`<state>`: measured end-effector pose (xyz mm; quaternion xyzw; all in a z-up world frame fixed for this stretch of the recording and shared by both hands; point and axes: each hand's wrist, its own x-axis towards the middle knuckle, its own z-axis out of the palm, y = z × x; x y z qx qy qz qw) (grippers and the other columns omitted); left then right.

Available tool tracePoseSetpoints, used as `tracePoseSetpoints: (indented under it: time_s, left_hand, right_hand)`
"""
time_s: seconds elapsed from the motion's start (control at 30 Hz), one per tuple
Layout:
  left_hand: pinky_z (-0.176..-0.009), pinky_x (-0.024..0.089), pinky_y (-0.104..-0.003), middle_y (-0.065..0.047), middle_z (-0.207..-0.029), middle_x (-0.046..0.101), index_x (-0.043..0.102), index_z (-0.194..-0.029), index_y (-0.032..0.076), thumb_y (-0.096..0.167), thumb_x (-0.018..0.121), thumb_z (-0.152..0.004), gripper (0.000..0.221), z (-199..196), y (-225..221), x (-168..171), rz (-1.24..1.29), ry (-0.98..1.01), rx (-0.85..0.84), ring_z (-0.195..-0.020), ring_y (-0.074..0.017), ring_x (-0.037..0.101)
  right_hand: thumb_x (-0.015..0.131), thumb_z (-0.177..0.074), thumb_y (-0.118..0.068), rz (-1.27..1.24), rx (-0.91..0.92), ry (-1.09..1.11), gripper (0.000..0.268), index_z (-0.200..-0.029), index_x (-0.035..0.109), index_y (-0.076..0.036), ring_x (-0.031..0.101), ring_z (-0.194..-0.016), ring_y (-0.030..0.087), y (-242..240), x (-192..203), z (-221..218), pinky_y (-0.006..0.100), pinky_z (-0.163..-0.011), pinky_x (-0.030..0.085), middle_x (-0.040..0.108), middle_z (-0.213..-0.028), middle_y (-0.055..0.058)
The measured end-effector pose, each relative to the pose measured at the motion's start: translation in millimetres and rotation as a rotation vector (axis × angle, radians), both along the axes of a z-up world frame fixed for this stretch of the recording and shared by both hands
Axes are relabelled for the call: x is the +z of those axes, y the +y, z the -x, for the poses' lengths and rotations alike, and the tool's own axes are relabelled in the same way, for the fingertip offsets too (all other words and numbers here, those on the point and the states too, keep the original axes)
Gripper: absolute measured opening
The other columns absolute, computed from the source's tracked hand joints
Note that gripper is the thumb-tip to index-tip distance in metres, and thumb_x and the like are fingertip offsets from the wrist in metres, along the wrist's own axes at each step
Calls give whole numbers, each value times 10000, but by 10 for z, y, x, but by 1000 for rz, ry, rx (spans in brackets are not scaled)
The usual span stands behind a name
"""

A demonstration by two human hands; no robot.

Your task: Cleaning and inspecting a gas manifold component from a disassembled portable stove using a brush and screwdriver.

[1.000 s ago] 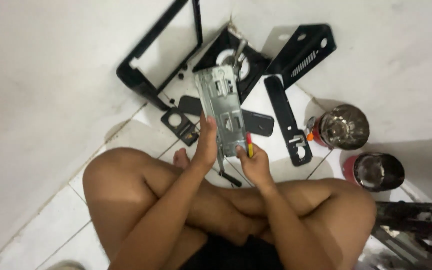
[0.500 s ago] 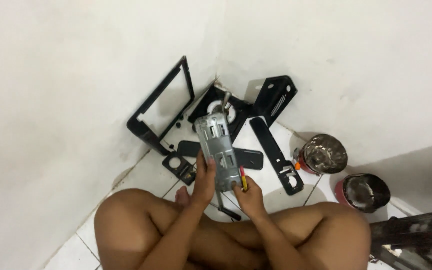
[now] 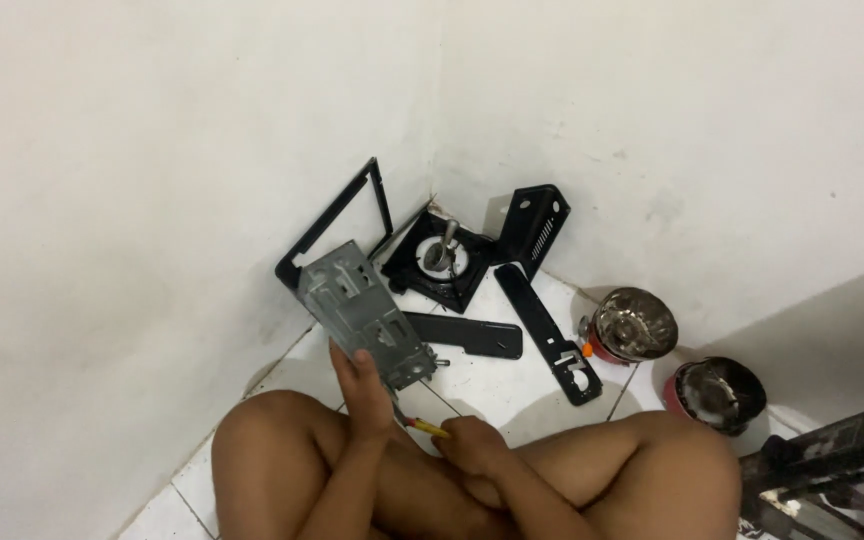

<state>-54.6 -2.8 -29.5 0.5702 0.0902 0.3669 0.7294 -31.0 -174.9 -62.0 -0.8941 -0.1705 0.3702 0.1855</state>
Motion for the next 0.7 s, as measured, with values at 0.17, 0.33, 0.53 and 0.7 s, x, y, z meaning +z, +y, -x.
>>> tracePoseSetpoints:
  time_s: [0.17,0.33,0.53,0.7]
  left_hand:
    - [-1081,369,-380,-159,-1436,491,261,-1578,42,469,457,-1004,742,130,77,-65,79,-78,34,-1207,-246,505]
    - [-1067,370,-367,-158,-1413,507,275,-1552,23,525,456,-994,771,382,22,186,63,-137,19,-1185,-230,510]
    - [-1087,366,-411,-181,-1413,507,286,-1533,18,583,443,-968,814,518,-65,474,0,-110,32,-1210,-270,513]
    - [-1089,363,-402,-177,-1409,496,272,-1533,19,543,441,-1000,766,461,-108,381,6,-200,-28,-1210,-260,505]
  right_hand:
    - [568,-998,-409,15,105,-82,374,-1154,720,-105,649,-1058,302,-33,-359,-56,410,-916,500,705,-1160,116]
    - [529,-1019,-435,54,40,131,458,-1224,711,-68,668,-1070,248,79,-287,-137,381,-940,500,714,-1194,116]
    - [553,-924,-410,77,-129,184,607,-1352,629,13,645,-1214,264,23,-195,-295,359,-1051,478,671,-1335,162]
    - [435,-998,-424,167,-244,101,544,-1319,668,-52,653,-1227,231,-318,115,-365,372,-1072,469,670,-1343,148]
